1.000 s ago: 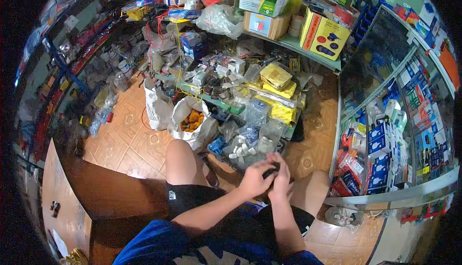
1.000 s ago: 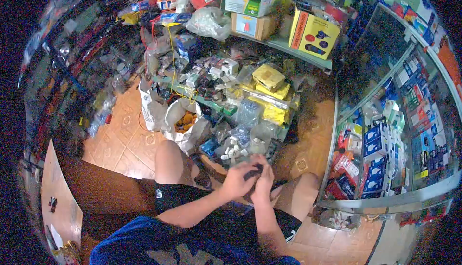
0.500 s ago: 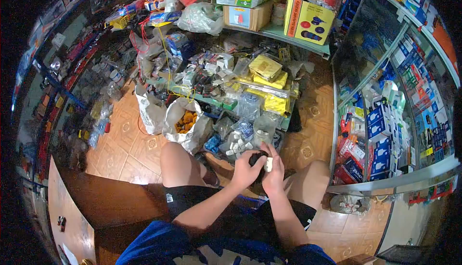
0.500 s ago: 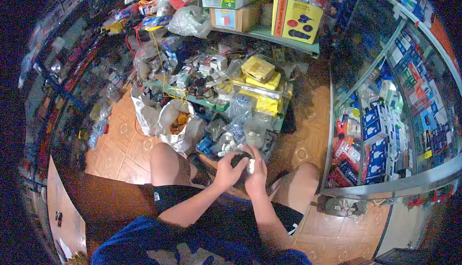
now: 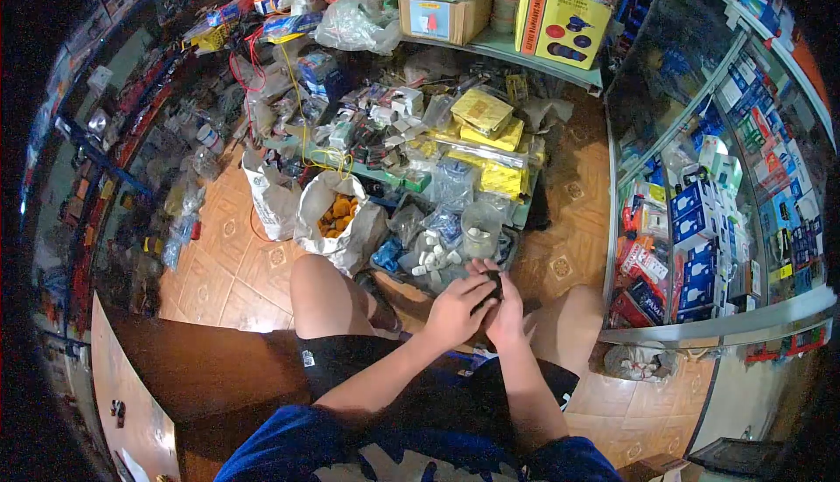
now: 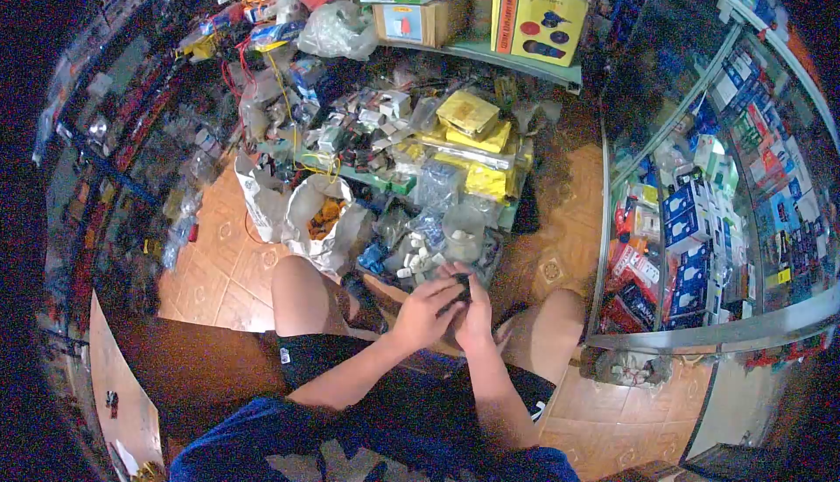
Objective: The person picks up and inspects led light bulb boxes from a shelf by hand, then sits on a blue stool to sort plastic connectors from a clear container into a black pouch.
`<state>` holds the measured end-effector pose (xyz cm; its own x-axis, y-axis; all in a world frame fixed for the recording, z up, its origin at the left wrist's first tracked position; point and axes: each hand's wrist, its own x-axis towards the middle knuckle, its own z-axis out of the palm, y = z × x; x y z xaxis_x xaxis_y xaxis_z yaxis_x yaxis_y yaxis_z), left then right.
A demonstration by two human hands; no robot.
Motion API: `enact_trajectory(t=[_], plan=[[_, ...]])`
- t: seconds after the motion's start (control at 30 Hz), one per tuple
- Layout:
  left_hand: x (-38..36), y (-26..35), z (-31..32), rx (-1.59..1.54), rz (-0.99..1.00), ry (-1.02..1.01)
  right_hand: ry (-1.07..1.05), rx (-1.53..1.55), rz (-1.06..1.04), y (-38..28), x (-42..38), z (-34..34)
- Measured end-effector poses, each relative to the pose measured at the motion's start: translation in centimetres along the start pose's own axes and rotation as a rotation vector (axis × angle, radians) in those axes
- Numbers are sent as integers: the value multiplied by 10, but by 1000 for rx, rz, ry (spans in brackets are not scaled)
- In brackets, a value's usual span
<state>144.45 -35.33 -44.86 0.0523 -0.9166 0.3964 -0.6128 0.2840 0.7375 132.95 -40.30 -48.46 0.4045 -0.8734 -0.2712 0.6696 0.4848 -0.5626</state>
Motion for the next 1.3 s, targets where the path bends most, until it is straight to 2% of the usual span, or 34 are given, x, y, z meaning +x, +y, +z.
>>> enact_trajectory(t=[0.1, 0.2, 0.33, 0.47, 0.6, 0.63, 0.77, 0.87, 0.93, 1.0, 1.1, 1.2, 1.23, 1.3], plan=[[6, -8, -1, 129, 3, -44, 48, -140, -112, -6, -6, 10], [-6, 11, 3, 109, 139, -103, 41, 1, -204, -5, 2, 11], [10, 7, -6, 180, -2, -58, -139, -98, -211, -8, 1, 9], [-2, 24, -6, 256, 160, -84, -77, -25, -191, -5, 4, 5], [11, 0, -3, 310, 115, -27, -157, -38, -206, -7, 2, 5], [11, 2, -3, 302, 171, -23, -145, -24, -201, -7, 3, 2], [5, 13, -6, 240, 124, -224, -87, 56, -132, -9, 7, 5], [9, -14, 6, 276, 107, -51, -77, -17, -120, -5, 7, 4], [7, 8, -2, 237, 44, -225, -32, -16, -107, -5, 10, 1], [3, -5, 2, 223, 123, -127, -42, 29, -91, -1, 19, 1], [19, -28, -7, 283, -107, -74, -55, -63, 8, 7, 29, 11], [7, -29, -3, 260, -22, -200, 67, -45, 10, 11, 59, 9], [8, -24, -3, 250, -58, -177, 72, -96, 65, 11, 63, 11], [18, -52, -7, 267, 7, -64, 44, -126, 209, 21, 84, -2]])
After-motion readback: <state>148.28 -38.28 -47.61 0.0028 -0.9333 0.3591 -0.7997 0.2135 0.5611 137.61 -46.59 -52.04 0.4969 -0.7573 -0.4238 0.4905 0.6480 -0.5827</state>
